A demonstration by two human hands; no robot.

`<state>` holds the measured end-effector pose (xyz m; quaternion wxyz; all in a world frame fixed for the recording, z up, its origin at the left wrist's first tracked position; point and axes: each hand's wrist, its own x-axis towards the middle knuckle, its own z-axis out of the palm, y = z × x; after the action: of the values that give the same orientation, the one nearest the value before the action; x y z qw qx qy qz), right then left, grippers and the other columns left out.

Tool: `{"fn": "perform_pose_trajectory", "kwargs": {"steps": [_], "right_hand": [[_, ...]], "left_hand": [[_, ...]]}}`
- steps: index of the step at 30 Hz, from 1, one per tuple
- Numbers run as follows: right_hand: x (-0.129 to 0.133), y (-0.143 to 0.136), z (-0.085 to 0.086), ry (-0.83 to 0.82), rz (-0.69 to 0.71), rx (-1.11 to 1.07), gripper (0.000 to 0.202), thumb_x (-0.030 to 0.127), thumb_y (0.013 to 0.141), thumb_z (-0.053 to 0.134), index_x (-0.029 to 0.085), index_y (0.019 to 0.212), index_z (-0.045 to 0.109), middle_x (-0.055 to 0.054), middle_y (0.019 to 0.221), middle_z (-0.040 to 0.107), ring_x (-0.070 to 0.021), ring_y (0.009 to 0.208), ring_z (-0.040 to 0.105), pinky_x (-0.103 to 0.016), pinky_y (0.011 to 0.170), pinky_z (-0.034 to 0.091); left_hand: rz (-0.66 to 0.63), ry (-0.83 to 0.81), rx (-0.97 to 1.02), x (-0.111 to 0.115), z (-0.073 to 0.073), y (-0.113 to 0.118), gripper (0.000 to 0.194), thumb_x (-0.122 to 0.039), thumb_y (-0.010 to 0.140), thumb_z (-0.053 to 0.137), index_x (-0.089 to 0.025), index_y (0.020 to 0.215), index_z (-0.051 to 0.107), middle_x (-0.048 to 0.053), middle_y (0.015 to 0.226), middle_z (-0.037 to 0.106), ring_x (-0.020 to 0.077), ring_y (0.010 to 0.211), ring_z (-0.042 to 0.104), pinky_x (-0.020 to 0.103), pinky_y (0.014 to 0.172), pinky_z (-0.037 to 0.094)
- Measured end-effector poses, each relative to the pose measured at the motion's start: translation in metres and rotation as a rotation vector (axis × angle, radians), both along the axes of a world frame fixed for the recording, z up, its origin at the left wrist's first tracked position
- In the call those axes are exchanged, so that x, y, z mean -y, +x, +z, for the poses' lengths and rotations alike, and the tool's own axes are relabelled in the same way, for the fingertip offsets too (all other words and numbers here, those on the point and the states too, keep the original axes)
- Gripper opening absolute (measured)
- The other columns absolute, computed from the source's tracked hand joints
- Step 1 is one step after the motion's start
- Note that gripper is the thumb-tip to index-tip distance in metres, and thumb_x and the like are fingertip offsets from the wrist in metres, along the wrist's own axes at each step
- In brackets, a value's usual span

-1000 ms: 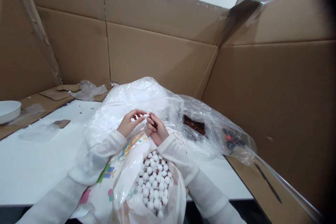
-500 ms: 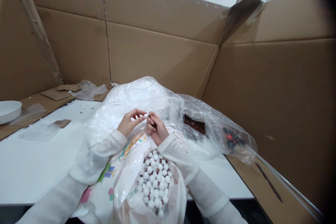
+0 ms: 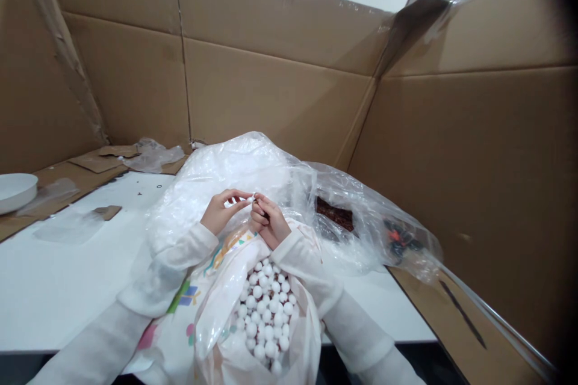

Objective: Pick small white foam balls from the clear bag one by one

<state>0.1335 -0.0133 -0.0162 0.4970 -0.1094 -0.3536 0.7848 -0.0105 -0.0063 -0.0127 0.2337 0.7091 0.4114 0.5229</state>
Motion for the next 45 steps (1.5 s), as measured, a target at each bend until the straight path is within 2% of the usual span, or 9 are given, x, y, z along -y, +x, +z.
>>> {"fn": "perform_pose_trajectory", "kwargs": {"steps": [11,22,29,32,36,39,42,45], "right_hand": [[0.0015,0.0014,0.0007,0.044,0.035,0.028,0.011,0.017,0.073,0.055,0.018,0.083,0.049,0.01,0.05,0.031,-0.002,0.035,0.016,-0.012,0.034,0.012],[0.0027,0.0035,0.0034,0.054,0.051,0.095,0.014,0.016,0.075,0.052,0.023,0.085,0.044,0.011,0.049,0.027,-0.0027,0.034,0.014,-0.013,0.034,0.011],[0.0002,0.005,0.0,0.069,0.087,0.093,0.015,0.014,0.076,0.049,0.024,0.086,0.042,0.011,0.05,0.033,-0.0024,0.034,0.01,-0.015,0.034,0.008],[-0.0006,0.0053,-0.0003,0.057,0.093,0.073,0.017,0.013,0.076,0.048,0.023,0.088,0.044,0.011,0.05,0.033,-0.0022,0.033,0.01,-0.014,0.034,0.008],[-0.001,0.0051,0.0001,0.036,0.095,0.017,0.019,0.011,0.075,0.046,0.022,0.09,0.047,0.01,0.051,0.032,-0.0021,0.033,0.009,-0.014,0.034,0.008],[-0.0014,0.0047,0.0005,0.002,0.075,-0.02,0.021,0.007,0.073,0.044,0.02,0.089,0.048,0.01,0.051,0.032,-0.0024,0.033,0.009,-0.015,0.033,0.008],[-0.0016,0.0045,0.0008,-0.054,0.048,-0.043,0.022,0.005,0.071,0.044,0.019,0.086,0.05,0.01,0.05,0.031,-0.0026,0.032,0.009,-0.015,0.033,0.008],[-0.0017,0.0044,0.0008,-0.097,0.032,-0.046,0.022,0.004,0.07,0.044,0.017,0.086,0.052,0.01,0.05,0.03,-0.0025,0.032,0.009,-0.016,0.033,0.008]], "left_hand": [[0.035,0.113,0.05,0.0011,-0.007,0.0028,0.017,-0.031,0.073,0.061,-0.018,0.083,0.067,0.004,0.081,0.067,0.015,0.07,0.053,0.027,0.068,0.043],[0.042,0.097,0.07,0.0025,-0.009,0.0037,0.017,-0.032,0.073,0.062,-0.018,0.081,0.067,0.003,0.078,0.066,0.0157,0.07,0.056,0.028,0.068,0.043],[0.011,0.133,0.041,0.0022,-0.0101,0.0032,0.014,-0.03,0.074,0.062,-0.018,0.081,0.066,0.002,0.077,0.064,0.0151,0.07,0.055,0.027,0.068,0.043],[-0.017,0.141,0.033,0.0029,-0.0093,0.0049,0.016,-0.03,0.077,0.058,-0.018,0.085,0.065,0.003,0.079,0.062,0.0147,0.071,0.053,0.027,0.068,0.042],[-0.067,0.188,-0.05,0.0052,-0.0051,0.008,0.027,-0.03,0.084,0.047,-0.021,0.108,0.058,0.004,0.087,0.057,0.0155,0.078,0.051,0.028,0.073,0.041],[-0.069,0.23,-0.091,0.0049,-0.0034,0.0072,0.027,-0.03,0.086,0.043,-0.02,0.105,0.059,0.006,0.092,0.056,0.0178,0.088,0.05,0.03,0.08,0.039],[-0.039,0.189,-0.049,0.0025,-0.005,0.0051,0.023,-0.032,0.085,0.044,-0.02,0.097,0.06,0.006,0.093,0.057,0.0182,0.089,0.051,0.029,0.079,0.04],[-0.049,0.103,0.034,0.0004,-0.0083,0.0047,0.021,-0.033,0.083,0.048,-0.018,0.096,0.055,0.005,0.093,0.057,0.0173,0.086,0.053,0.028,0.077,0.041]]}}
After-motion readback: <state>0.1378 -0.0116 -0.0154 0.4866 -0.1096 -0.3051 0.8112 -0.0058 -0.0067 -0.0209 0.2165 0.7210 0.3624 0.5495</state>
